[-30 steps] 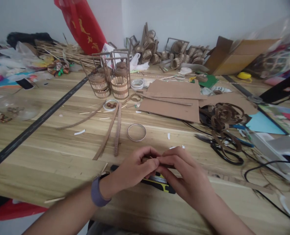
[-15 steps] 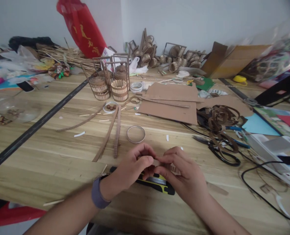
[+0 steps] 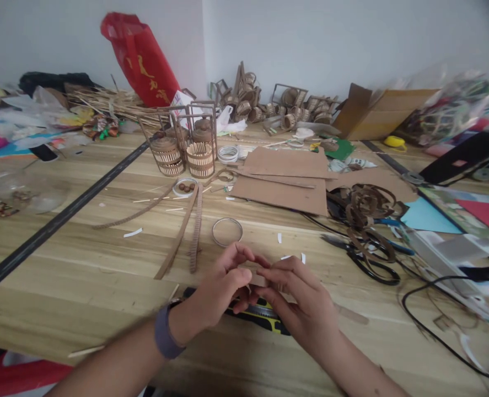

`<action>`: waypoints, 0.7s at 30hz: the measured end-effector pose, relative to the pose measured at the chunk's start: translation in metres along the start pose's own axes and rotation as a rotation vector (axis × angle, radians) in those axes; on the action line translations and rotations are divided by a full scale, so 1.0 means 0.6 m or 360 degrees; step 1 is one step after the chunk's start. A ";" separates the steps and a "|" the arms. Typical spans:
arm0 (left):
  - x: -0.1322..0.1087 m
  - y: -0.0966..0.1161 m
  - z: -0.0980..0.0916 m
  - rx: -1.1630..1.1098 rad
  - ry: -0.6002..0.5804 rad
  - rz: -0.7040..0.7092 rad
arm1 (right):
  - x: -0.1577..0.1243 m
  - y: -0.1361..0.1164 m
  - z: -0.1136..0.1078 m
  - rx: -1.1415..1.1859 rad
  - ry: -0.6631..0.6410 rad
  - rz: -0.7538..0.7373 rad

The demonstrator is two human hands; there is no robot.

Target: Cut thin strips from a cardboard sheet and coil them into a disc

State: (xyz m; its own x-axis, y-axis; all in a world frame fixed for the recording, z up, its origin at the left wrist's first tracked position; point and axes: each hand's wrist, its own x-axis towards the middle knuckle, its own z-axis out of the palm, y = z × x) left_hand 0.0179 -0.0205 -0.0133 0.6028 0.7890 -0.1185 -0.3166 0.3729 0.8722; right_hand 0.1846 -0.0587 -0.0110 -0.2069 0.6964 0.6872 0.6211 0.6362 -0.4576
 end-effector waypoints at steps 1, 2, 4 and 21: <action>0.000 -0.001 -0.001 0.0024 -0.0024 0.0004 | -0.001 0.000 0.000 -0.0006 -0.0003 0.0006; 0.001 -0.002 -0.002 0.0072 -0.0037 0.0005 | -0.001 0.000 -0.001 -0.0023 -0.0001 0.0004; 0.003 -0.002 -0.005 0.0228 -0.0016 0.0005 | -0.001 0.001 -0.003 -0.0088 0.0010 -0.0030; 0.017 0.008 -0.028 0.0137 0.0150 -0.0188 | -0.002 0.006 -0.018 -0.0563 -0.0021 -0.0205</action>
State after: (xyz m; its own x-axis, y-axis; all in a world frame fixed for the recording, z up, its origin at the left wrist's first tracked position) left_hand 0.0102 -0.0023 -0.0187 0.5596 0.7860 -0.2628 -0.1812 0.4255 0.8867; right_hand 0.1952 -0.0610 -0.0074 -0.3086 0.6240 0.7179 0.8118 0.5662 -0.1432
